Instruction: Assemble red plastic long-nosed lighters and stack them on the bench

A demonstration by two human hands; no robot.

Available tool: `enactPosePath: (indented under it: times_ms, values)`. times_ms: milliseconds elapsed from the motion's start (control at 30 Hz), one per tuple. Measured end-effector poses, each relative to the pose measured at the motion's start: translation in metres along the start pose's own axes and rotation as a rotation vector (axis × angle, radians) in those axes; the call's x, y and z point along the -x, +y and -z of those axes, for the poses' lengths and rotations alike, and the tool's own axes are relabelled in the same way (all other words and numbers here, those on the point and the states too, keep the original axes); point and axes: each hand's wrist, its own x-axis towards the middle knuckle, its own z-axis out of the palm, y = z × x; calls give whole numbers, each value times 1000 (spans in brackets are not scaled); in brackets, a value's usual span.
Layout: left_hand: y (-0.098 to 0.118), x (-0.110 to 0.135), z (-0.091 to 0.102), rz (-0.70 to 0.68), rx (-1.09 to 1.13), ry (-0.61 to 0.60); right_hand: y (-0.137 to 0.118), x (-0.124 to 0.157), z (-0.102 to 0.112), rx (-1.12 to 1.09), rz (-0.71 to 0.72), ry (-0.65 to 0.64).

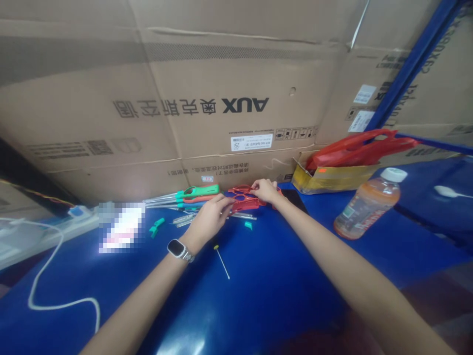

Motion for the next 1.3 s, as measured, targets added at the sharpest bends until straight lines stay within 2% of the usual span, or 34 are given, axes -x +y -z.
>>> enactPosePath:
  times_ms: [100, 200, 267, 300, 367, 467, 533, 700, 767, 867, 900, 967, 1133, 1233, 1300]
  values:
    - [-2, 15, 12, 43, 32, 36, -3, 15, 5, -67, 68, 86]
    - [-1, 40, 31, 100, 67, 50, -16, 40, 11, -168, 165, 154]
    - [-2, 60, 43, 145, 82, 39, -32, 62, 9, -361, 289, 210]
    - [-3, 71, 48, 166, 81, 26, -41, 74, 7, -450, 341, 203]
    - [-7, 91, 55, 212, 86, -22, -61, 97, -2, -550, 432, 114]
    - [-13, 116, 59, 288, 121, -93, -90, 124, -19, -530, 517, -44]
    - [-15, 128, 61, 311, 131, -120, -106, 134, -31, -467, 562, -97]
    - [-13, 143, 77, 266, 54, -40, -131, 135, -46, -402, 646, -58]
    - [-11, 147, 86, 275, 5, 55, -138, 131, -46, -370, 630, -76]
    - [-10, 150, 94, 268, -10, 259, -149, 125, -45, -261, 634, -154]
    - [-9, 150, 94, 250, -1, 287, -154, 124, -45, -218, 653, -176]
    - [-8, 149, 93, 203, 8, 240, -161, 123, -50, -138, 706, -208]
    - [0, 151, 80, 128, -79, -17, -168, 122, -68, -67, 760, -230]
    - [2, 150, 72, 97, -147, -87, -162, 121, -75, -141, 714, -193]
    - [0, 147, 69, 78, -171, -112, -155, 119, -76, -278, 669, -165]
